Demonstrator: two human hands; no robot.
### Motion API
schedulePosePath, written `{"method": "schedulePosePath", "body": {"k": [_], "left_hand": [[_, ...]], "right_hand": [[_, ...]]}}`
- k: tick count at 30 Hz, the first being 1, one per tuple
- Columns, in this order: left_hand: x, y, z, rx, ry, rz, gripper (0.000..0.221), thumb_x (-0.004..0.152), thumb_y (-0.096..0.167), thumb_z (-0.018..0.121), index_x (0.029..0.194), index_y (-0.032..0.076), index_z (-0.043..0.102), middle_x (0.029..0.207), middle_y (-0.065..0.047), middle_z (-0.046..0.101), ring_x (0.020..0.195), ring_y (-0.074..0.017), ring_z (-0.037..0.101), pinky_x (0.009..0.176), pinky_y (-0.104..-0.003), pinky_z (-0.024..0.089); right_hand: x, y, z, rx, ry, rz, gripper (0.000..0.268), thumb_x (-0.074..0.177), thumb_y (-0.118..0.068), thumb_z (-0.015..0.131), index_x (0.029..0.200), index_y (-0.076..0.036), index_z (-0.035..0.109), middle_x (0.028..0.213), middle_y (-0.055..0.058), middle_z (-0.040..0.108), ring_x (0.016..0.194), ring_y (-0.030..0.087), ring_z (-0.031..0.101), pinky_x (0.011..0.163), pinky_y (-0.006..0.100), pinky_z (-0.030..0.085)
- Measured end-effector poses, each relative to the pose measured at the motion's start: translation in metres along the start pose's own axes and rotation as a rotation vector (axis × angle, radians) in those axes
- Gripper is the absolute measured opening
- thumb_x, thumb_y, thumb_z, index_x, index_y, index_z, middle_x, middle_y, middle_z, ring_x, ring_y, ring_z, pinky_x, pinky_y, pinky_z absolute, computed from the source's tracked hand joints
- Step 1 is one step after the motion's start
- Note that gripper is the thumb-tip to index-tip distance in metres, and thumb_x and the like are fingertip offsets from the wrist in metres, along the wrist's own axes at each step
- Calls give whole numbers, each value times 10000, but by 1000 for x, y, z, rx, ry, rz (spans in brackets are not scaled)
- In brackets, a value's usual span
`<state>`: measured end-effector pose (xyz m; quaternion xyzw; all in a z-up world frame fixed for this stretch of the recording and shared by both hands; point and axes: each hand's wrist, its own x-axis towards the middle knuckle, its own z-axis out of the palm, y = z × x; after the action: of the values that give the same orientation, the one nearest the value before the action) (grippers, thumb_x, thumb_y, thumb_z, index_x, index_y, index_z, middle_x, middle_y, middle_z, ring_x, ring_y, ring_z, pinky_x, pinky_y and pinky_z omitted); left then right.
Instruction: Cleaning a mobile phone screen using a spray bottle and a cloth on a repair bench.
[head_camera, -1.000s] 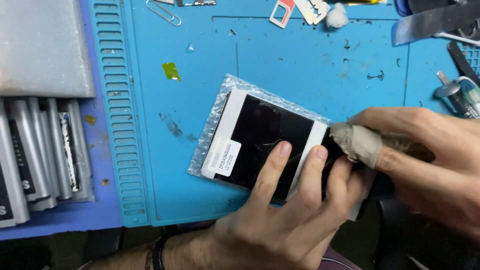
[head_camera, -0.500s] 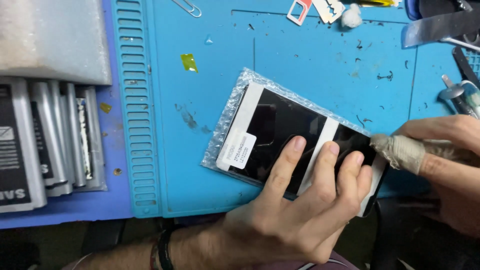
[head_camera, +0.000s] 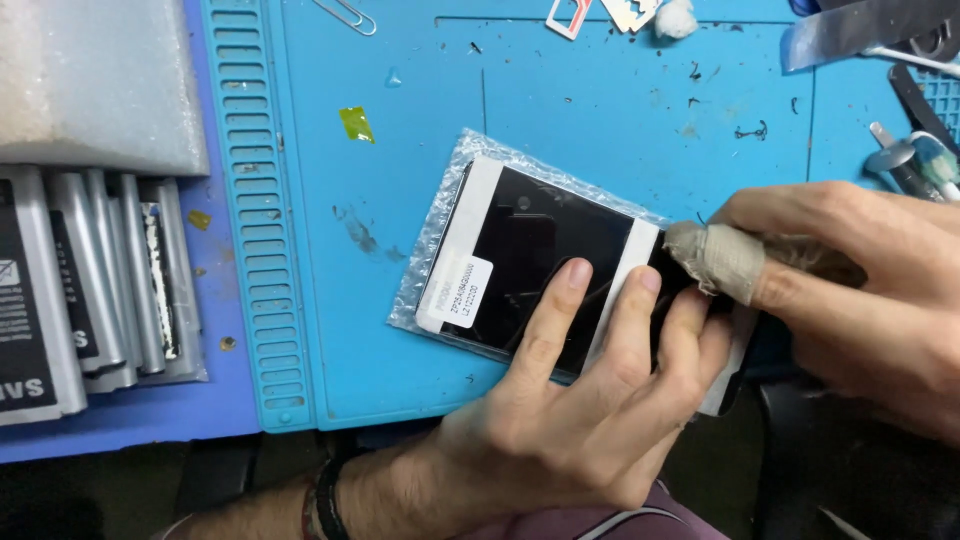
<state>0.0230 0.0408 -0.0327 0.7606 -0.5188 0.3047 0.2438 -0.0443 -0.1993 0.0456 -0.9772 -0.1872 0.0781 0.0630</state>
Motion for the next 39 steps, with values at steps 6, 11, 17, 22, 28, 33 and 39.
{"method": "schedulePosePath", "body": {"k": [6,11,17,22,28,33,39], "left_hand": [[-1,-2,-1,18,15,16,209,1206,266,647,1298,218,828,1239,61,729,1153,-114,765,1040,-360,688],[-1,-2,0,30,-1,24,313,1195,217,540,1313,221,830,1245,74,731,1167,-119,761,1048,-361,673],[-1,-3,-2,3,-10,30,314,1202,202,533,1324,207,822,1241,61,737,1172,-134,767,1057,-371,678],[-1,-1,-1,5,-11,13,252,1207,254,599,1311,217,825,1242,67,733,1170,-118,760,1052,-360,680],[1,-1,-1,7,-6,26,247,1202,253,605,1303,223,828,1238,62,728,1165,-128,761,1039,-366,687],[-1,0,2,3,-2,13,182,1192,239,681,1289,226,835,1250,67,729,1164,-124,758,1053,-383,685],[-1,-3,-4,22,-8,23,348,1187,177,498,1307,213,822,1225,76,729,1182,-138,734,1076,-383,663]], "right_hand": [[-27,10,12,29,19,94,411,989,-136,580,1378,-98,708,1277,148,685,1100,300,706,907,415,569],[-11,7,1,-2,-34,3,579,899,52,531,1450,-82,650,1305,154,644,1035,284,699,739,401,557],[-3,-1,2,35,30,47,595,888,119,517,1402,-125,689,1289,171,647,1023,332,686,727,427,526],[-43,20,25,2,21,63,506,794,-213,685,1280,-73,692,1261,183,656,1027,339,688,820,452,538],[-13,5,6,-19,-7,69,460,947,26,544,1376,-95,659,1280,162,657,994,323,683,762,421,541],[-33,17,16,-44,-41,41,859,761,-600,756,1475,-134,646,1255,155,646,1032,293,699,762,402,562],[3,-4,7,-99,70,17,491,921,121,518,1307,-119,702,1245,116,672,915,300,710,652,439,527]]}}
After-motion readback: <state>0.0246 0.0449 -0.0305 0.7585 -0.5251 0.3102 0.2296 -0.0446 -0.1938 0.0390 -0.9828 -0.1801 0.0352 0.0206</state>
